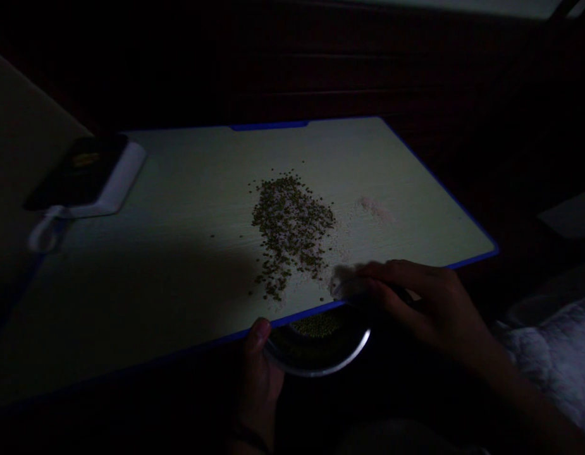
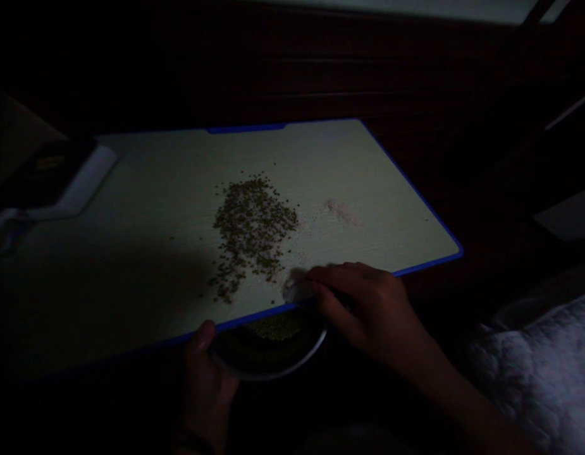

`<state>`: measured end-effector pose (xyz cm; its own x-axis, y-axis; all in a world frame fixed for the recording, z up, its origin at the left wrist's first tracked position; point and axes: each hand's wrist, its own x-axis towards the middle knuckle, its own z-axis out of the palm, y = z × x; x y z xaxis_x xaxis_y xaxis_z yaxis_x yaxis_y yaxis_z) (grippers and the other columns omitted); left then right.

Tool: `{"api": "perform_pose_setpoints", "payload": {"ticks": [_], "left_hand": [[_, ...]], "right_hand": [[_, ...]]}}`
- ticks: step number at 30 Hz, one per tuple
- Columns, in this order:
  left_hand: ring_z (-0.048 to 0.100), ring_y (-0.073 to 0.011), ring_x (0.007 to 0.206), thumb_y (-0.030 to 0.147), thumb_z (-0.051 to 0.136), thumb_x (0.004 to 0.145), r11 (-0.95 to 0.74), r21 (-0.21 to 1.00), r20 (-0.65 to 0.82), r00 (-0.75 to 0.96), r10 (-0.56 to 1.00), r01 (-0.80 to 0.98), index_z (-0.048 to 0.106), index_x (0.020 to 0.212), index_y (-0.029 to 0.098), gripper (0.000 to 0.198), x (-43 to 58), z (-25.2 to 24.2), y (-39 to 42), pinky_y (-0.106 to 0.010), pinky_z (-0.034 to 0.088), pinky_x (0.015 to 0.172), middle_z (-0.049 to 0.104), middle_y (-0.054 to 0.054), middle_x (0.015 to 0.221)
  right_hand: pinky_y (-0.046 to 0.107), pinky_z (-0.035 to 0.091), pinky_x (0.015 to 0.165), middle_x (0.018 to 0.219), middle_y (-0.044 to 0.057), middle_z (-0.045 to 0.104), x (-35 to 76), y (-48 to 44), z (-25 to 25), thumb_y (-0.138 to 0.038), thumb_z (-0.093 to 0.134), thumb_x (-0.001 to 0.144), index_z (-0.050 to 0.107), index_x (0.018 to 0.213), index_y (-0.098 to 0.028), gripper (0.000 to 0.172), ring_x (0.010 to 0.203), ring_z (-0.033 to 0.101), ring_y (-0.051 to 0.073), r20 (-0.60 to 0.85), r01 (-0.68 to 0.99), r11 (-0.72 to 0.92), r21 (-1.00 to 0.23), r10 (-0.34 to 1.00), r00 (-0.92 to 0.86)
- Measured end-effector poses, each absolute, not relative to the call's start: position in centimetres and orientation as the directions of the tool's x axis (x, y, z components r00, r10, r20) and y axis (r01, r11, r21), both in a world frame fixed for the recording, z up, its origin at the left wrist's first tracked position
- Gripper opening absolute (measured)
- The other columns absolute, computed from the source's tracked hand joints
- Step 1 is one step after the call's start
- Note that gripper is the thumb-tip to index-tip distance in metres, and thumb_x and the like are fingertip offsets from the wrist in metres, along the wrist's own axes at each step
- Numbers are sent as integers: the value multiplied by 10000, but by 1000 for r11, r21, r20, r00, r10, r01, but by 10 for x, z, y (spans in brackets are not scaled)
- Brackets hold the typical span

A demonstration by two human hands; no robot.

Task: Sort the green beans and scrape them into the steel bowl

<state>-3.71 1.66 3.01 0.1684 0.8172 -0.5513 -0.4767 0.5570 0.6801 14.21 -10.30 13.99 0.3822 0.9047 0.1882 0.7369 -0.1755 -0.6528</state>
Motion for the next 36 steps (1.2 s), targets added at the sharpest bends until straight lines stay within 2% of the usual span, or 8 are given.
{"api": "perform_pose_setpoints", "payload": {"ticks": [3,9,15,18,21,26,30,36], "left_hand": [[455,-295,1403,332,750,668,529,691,-534,146,833,-492,686,1196,254,538,-37,30,16,-402,450,1115,733,-62,1215],[617,-322,1232,282,789,597,601,618,-638,122,760,-506,690,1173,231,586,-35,33,17,-465,404,1149,769,-50,1114],[578,-323,1281,296,792,569,588,635,-617,129,776,-502,695,1168,214,613,-34,33,18,-416,473,1095,751,-79,1157],[555,-332,1306,291,792,569,591,635,-614,140,777,-497,699,1155,214,599,-34,33,18,-415,511,1059,744,-87,1172],[616,-316,1233,276,786,582,583,639,-600,149,786,-503,701,1145,219,572,-34,32,17,-406,521,1045,759,-76,1126],[719,-321,1014,280,834,511,661,552,-672,199,713,-508,748,959,190,465,-37,31,17,-440,510,1056,790,-70,884],[685,-367,1095,333,845,487,706,525,-665,290,689,-474,750,766,177,333,-38,29,18,-473,504,1057,782,-98,815],[671,-364,1131,328,851,501,721,504,-654,335,678,-475,753,766,181,319,-38,28,19,-472,497,1064,787,-90,845]], "right_hand": [[258,545,768,1031,8,760,144,-101,140,-234,578,973,709,1183,-233,248,900,707,146,185,750,-166,-640,915,360],[239,513,848,1154,-19,740,145,-98,142,-239,582,984,688,1209,-265,250,988,687,122,194,763,-65,-644,950,244],[225,484,823,1120,-35,743,145,-90,143,-243,585,988,681,1195,-262,229,939,673,104,234,771,-49,-635,939,252],[231,471,799,1042,-2,746,146,-81,144,-219,565,993,688,1161,-203,209,886,663,112,276,799,-12,-602,935,222],[256,456,795,984,21,736,146,-69,146,-181,554,987,681,1174,-160,227,875,651,134,284,835,12,-551,943,174],[284,443,811,1039,22,735,144,-61,145,-186,556,989,669,1207,-172,245,900,649,147,289,839,83,-538,953,91],[291,430,858,1105,1,736,143,-65,145,-205,571,995,673,1170,-204,202,950,661,133,282,807,126,-577,958,52],[299,439,822,1076,-3,740,141,-70,142,-195,572,994,663,1188,-212,215,912,662,130,288,803,92,-588,952,101]]}}
